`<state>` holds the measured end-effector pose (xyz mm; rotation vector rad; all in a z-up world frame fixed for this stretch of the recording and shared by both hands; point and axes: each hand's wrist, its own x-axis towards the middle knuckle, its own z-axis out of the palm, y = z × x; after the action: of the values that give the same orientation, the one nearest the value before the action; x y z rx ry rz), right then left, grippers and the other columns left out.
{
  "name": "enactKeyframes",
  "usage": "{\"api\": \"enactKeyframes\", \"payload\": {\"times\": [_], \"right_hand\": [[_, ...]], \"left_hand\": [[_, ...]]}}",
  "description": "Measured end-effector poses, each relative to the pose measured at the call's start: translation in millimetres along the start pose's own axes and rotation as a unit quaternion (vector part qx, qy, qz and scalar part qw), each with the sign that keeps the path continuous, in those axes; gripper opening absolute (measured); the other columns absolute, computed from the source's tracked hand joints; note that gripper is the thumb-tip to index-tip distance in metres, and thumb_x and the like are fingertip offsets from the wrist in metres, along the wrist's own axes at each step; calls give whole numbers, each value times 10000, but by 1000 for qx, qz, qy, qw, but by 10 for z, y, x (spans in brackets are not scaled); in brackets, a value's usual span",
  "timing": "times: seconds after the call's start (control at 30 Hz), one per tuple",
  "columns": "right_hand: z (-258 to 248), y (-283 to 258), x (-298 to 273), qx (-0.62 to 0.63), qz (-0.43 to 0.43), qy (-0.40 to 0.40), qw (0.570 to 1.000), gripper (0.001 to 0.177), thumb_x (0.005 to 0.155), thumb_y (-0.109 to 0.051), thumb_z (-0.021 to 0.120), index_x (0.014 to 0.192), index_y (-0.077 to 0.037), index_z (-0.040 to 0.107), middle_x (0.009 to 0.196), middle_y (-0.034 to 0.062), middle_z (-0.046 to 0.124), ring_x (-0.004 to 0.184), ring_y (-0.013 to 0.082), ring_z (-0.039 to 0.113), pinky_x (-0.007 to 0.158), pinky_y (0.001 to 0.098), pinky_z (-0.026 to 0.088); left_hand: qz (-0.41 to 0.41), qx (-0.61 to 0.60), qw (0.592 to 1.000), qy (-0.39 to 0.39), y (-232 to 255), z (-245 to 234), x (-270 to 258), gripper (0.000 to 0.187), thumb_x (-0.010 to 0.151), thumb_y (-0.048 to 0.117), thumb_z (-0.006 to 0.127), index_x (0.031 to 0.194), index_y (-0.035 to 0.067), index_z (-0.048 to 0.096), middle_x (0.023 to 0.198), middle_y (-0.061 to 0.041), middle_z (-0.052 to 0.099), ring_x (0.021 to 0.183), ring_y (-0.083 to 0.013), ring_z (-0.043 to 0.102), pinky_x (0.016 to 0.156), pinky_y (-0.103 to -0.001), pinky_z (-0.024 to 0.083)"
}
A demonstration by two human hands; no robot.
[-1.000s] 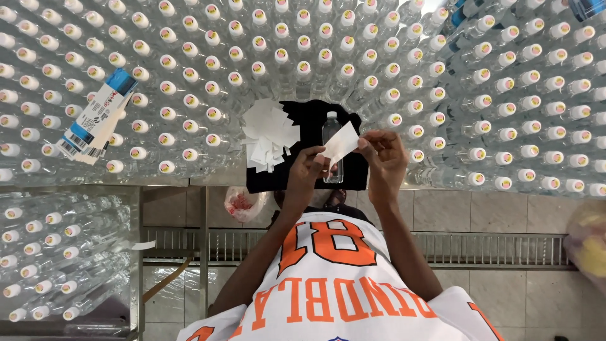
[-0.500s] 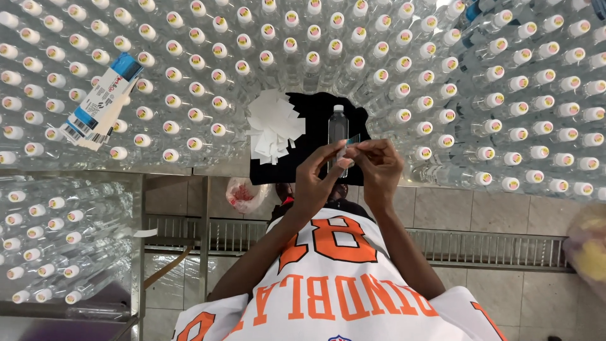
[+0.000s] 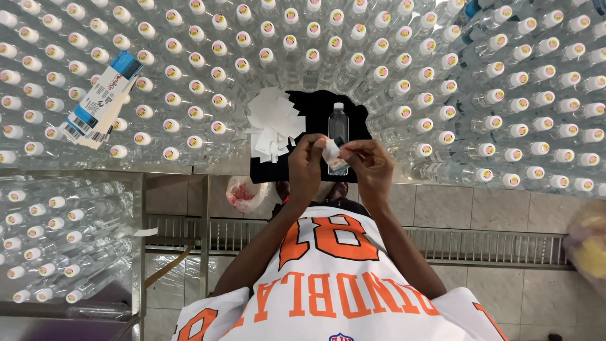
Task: Manually applying adhesive labels to plastic water bottles and organizing them in crates.
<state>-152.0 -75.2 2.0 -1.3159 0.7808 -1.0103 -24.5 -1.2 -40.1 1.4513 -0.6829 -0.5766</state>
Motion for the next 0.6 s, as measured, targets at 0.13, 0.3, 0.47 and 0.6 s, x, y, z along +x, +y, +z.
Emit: {"api": "enactKeyframes", "payload": {"times": [0.13,0.3,0.47,0.6], "right_hand": [[-232,307,14,66,62,27,996,205,1031,-53,783,1206,1,690,1090,111,756,1005,171,764,974,386,644],[-495,161,-34,178,116,66,975,297,1092,-132,698,1352,-27,600,1235,67,689,1121,171,746,1125,438,606],[-1082,516,-136,213,86,130,965,284,1104,-58,627,1384,-59,580,1275,87,699,1187,250,762,1160,460,612],[-1481,288,-168,218,64,169,959,317,1104,-74,626,1417,-77,578,1310,87,705,1191,248,772,1123,414,665]], "left_hand": [[-202,-229,952,15,-444,-162,208,254,1182,317,568,1255,113,699,1108,-95,774,1015,-197,746,942,-439,646],[-291,-388,872,65,-833,-503,377,263,1180,192,527,1375,49,630,1305,-163,711,1183,-314,730,1033,-554,617],[-249,-392,866,186,-965,-910,483,260,1151,161,541,1362,47,641,1374,-152,706,1259,-340,727,1064,-595,597],[-154,-318,895,271,-169,-986,536,117,1129,154,498,1134,149,615,1373,-134,732,1289,-333,727,1044,-516,595]]}}
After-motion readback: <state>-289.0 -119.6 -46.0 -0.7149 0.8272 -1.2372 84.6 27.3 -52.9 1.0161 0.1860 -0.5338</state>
